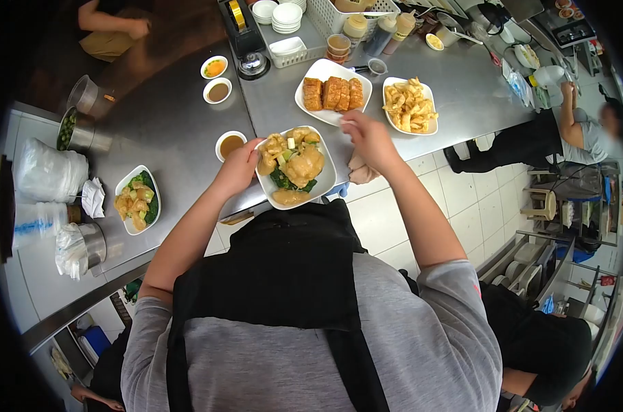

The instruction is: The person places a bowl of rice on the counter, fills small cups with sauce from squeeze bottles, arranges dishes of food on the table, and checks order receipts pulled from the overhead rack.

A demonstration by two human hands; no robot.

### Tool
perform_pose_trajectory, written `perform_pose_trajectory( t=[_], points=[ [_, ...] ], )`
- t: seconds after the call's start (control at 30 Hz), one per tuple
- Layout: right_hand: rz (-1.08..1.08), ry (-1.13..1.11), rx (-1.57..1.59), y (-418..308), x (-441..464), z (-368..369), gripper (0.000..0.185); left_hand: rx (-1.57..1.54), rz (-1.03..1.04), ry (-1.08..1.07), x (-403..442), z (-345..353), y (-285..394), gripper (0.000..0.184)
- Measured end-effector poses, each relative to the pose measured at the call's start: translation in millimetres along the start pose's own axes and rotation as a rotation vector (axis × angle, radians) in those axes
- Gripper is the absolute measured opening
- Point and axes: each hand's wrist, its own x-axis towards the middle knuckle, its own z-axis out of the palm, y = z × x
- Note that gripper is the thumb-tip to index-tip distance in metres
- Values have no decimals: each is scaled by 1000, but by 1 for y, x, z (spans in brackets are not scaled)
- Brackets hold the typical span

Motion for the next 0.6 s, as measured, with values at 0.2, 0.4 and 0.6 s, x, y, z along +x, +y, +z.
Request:
perform_pose_trajectory(
  t=[0.2, 0.4, 0.6],
  points=[
    [-483, -122, -237, 6, 36, 32, 32, 73, 35, -4, 3, -9, 13, 35],
    [-653, -136, -318, 19, 27, 25, 40, 95, 12, 7, 4, -7, 13, 34],
    [-562, -187, -762, -10, -1, 18, 39, 91, -4, 31, 0, -7, 19, 34]
  ],
)
